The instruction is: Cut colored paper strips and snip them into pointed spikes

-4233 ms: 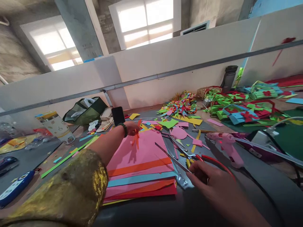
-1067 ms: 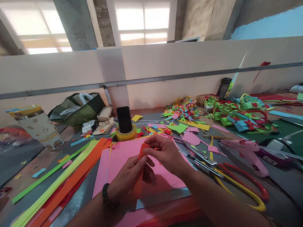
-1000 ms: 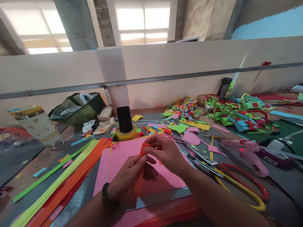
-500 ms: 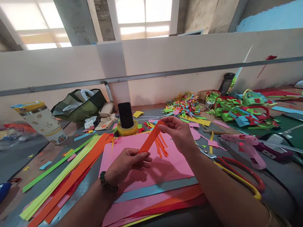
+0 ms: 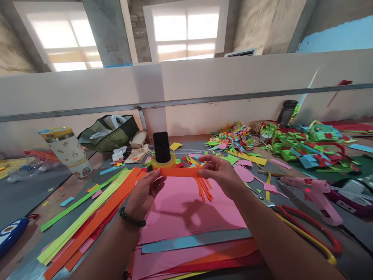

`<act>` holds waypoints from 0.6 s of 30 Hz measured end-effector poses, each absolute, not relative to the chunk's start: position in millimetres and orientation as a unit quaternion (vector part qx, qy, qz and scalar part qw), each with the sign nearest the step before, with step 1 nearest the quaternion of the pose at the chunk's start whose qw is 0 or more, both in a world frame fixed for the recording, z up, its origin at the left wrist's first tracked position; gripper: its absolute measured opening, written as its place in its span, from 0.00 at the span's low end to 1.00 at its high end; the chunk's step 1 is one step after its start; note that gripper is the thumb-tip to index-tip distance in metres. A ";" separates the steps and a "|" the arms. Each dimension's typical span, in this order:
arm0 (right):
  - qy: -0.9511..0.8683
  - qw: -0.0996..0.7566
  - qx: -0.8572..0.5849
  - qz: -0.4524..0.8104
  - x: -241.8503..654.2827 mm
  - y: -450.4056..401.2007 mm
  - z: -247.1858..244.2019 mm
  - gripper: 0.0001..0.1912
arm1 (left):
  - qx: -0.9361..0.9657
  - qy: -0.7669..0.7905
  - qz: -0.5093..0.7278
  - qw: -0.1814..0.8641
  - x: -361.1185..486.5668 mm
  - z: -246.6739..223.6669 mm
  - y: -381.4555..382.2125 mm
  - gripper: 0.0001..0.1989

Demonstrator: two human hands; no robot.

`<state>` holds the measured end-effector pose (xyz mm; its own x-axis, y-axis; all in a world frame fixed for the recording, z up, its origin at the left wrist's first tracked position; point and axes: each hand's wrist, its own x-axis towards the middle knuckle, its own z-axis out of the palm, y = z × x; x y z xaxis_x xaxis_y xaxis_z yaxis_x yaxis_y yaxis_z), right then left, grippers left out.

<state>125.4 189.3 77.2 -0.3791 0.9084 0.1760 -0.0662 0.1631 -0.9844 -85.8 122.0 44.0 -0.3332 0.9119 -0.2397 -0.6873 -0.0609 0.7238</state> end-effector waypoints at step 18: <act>-0.559 0.393 -0.321 0.656 83.9 144.6 46.6 0.17 | 0.187 0.258 0.747 0.584 -64.2 49.4 115.3 0.12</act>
